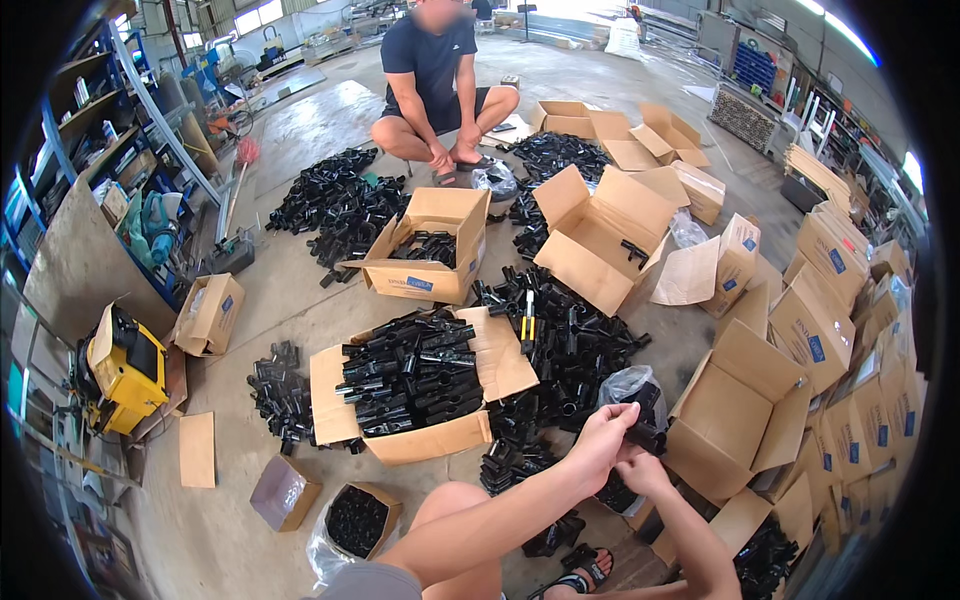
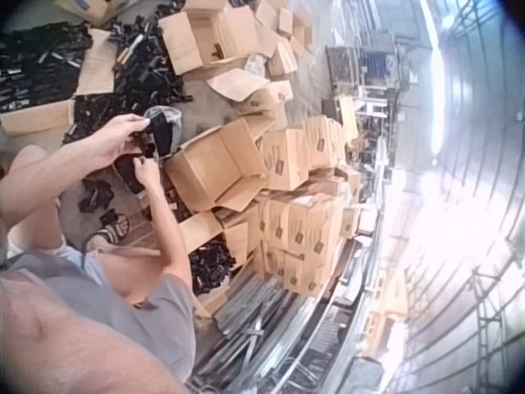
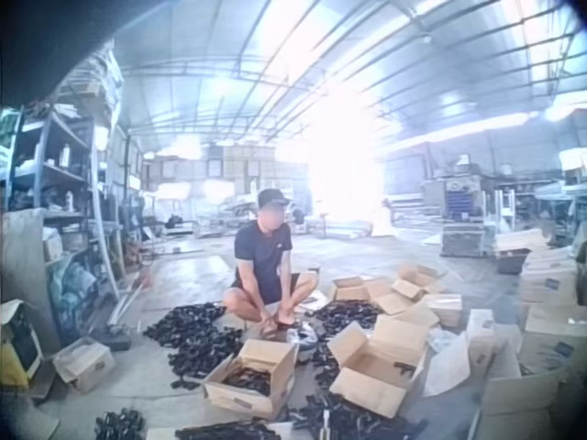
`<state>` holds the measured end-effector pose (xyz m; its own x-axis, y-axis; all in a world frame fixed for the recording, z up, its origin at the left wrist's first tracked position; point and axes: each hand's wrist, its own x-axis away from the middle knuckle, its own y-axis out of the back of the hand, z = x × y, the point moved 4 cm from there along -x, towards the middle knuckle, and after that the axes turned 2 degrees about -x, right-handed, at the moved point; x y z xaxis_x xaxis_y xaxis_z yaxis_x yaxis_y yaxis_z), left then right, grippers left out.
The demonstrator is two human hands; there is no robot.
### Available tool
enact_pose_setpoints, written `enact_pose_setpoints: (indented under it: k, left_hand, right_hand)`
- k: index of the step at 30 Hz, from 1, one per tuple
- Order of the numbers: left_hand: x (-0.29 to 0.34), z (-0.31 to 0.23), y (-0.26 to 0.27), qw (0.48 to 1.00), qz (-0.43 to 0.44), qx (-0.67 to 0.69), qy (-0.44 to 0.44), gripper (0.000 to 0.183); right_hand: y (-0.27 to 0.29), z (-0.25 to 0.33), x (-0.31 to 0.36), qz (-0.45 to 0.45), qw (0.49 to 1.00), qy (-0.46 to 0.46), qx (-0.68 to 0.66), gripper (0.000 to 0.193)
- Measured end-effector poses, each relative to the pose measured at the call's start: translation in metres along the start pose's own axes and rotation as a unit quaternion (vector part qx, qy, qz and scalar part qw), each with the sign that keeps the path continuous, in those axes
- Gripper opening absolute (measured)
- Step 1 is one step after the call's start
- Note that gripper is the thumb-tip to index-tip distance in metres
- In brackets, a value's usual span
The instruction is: The person sorts black plastic parts by taking them from a central pile on the floor and placing them into cardboard boxes.
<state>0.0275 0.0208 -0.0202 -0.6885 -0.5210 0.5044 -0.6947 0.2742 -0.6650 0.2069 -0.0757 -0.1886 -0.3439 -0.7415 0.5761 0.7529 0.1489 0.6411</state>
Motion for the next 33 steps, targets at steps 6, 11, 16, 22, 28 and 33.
enact_pose_setpoints:
  k: [6, 11, 16, 22, 28, 33]
  left_hand:
    - [0.020, -0.019, -0.005, 0.999, -0.023, 0.028, 0.023, 0.032]
    - [0.011, -0.020, 0.009, 0.999, 0.002, 0.030, -0.013, 0.027]
    - [0.010, -0.027, 0.005, 0.998, 0.019, 0.049, -0.034, 0.030]
    - [0.014, -0.037, -0.001, 0.997, 0.022, 0.014, -0.068, 0.026]
    - [0.017, -0.045, -0.001, 0.981, -0.003, -0.018, -0.192, 0.030]
    - [0.033, -0.060, -0.001, 0.956, -0.031, -0.060, -0.284, 0.025]
  right_hand:
    - [-0.097, -0.038, -0.054, -0.087, 0.980, -0.157, 0.091, 0.053]
    - [-0.103, -0.015, -0.043, -0.174, 0.964, -0.199, -0.008, 0.054]
    - [-0.098, -0.008, -0.027, -0.216, 0.964, -0.156, -0.022, 0.047]
    - [-0.115, -0.050, -0.045, -0.288, 0.950, -0.121, 0.013, 0.023]
    - [-0.051, 0.006, -0.019, -0.374, 0.926, 0.013, -0.043, 0.010]
    - [0.081, 0.127, 0.054, -0.361, 0.903, 0.204, -0.113, 0.026]
